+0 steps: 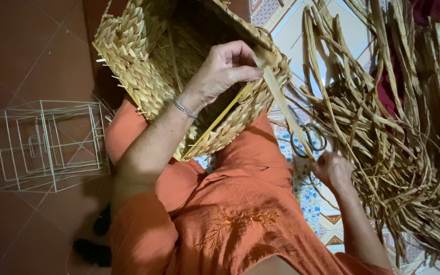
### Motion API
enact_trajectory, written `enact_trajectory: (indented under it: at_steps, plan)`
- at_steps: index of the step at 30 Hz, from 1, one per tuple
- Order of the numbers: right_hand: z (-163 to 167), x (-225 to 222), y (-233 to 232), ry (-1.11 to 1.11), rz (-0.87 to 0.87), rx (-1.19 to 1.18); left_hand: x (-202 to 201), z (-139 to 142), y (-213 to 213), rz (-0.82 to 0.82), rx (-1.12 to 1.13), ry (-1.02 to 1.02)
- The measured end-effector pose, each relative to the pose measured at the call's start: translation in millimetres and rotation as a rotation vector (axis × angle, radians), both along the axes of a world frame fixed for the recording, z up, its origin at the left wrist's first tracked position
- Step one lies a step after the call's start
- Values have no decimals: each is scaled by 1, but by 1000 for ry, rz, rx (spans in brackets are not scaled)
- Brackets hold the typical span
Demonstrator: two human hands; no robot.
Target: The person weaves a rectangular basket using dried palm leaves, interlacing strips through the existing weave to form the sides. They repeatedly pull and tuck the strips to secure the structure.
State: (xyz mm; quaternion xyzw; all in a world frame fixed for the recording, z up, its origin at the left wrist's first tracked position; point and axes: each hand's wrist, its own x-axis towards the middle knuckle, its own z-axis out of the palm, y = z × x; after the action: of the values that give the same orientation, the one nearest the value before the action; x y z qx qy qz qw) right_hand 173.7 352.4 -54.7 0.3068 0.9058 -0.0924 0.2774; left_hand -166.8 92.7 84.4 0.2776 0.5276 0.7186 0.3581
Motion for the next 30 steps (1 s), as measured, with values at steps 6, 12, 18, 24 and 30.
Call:
enact_trajectory:
  at_steps: [6, 12, 18, 24, 30]
  plan:
    - [-5, 15, -4, 19, 130, 77, 10, 12, 2, 116, -97, 239]
    - [65, -73, -36, 1036, 359, -346, 24, 26, 10, 308, -220, 535]
    - [110, -147, -73, 1156, 178, -694, 42, 40, 13, 476, -160, 1069]
    - [96, -154, -73, 1204, 113, -676, 54, 31, 4, 408, -246, 1217]
    - [93, -137, -87, 1265, 160, -591, 54, 25, 0, 451, -173, 1165]
